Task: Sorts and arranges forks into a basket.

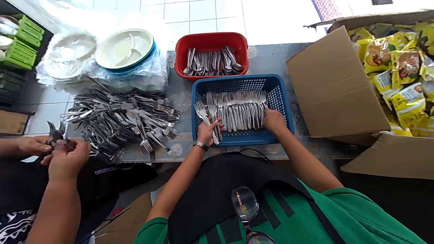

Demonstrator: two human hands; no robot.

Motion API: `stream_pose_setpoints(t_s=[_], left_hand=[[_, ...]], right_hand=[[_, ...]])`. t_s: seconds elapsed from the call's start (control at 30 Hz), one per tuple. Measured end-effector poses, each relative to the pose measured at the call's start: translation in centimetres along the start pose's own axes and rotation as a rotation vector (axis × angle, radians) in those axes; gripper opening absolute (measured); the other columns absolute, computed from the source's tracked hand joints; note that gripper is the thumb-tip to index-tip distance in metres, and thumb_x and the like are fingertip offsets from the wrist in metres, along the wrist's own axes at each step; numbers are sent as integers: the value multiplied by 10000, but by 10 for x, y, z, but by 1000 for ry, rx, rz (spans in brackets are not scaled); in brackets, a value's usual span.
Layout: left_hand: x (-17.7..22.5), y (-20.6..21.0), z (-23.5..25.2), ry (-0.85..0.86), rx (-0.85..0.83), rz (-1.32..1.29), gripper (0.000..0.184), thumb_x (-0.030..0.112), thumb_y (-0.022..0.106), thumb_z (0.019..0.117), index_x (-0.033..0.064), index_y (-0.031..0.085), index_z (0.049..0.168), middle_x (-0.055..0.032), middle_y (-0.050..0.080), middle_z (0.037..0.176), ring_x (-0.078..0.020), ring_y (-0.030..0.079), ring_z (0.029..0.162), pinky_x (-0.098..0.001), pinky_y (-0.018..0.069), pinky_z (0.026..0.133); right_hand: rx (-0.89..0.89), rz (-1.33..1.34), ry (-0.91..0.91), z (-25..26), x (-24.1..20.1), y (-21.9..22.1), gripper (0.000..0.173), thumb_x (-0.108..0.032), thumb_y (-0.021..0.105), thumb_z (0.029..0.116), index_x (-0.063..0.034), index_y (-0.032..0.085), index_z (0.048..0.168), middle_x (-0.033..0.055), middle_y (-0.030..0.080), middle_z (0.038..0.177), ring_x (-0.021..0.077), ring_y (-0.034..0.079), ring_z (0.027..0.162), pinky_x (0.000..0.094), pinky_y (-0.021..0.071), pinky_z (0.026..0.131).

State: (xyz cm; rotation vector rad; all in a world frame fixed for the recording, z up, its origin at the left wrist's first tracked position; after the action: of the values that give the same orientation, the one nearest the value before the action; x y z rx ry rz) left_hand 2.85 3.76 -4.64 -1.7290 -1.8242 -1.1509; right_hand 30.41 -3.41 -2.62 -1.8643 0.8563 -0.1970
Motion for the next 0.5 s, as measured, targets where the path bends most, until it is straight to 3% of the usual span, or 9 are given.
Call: stream_pose_setpoints(t_s=[0.1, 0.23, 0.33, 0.5], left_hand=[[3, 0, 2, 29, 8, -6, 357, -8, 573, 1023, 2, 511, 1374, -132, 675, 1082, -199, 705, 802, -367, 620, 725], [-1, -1, 4, 36, -29, 25, 361, 5, 641, 987, 2, 542, 1334, -107, 701, 965, -186, 707, 766, -360, 621, 724], [2, -2, 5, 78, -32, 59, 345, 22, 674, 970, 13, 586, 1303, -80, 704, 1021, -132, 679, 828, -314, 586, 762], [5, -4, 1, 92, -4, 34, 310, 29, 659, 983, 14, 605, 1288, -74, 698, 1059, -115, 667, 857, -301, 575, 778]], right_hand=[[0, 89, -152, -8, -29, -4, 302, -142, 631, 1014, 51, 660, 1244, 316, 663, 1199, 505, 642, 1132, 697, 491, 941], [-36, 377, -504, -39, -109, 10, 241, -198, 670, 1010, 15, 738, 1099, 200, 743, 1008, 363, 717, 943, 588, 553, 888], [-156, 524, -521, -49, -142, 29, 274, -197, 751, 961, 37, 711, 1098, 176, 738, 960, 299, 714, 873, 519, 572, 851], [-133, 582, -492, -46, -144, 37, 246, -132, 778, 929, 28, 694, 1097, 163, 725, 927, 280, 697, 826, 503, 568, 806]])
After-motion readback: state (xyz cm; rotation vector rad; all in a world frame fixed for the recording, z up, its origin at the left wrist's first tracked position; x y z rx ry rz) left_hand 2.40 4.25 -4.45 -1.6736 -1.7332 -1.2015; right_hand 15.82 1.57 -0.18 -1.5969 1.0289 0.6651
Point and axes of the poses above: each hand's wrist, its own z-axis towards the middle knuckle, its own y-axis out of the palm, x = y × z, the point moved 9 cm from there along z, towards the middle knuckle
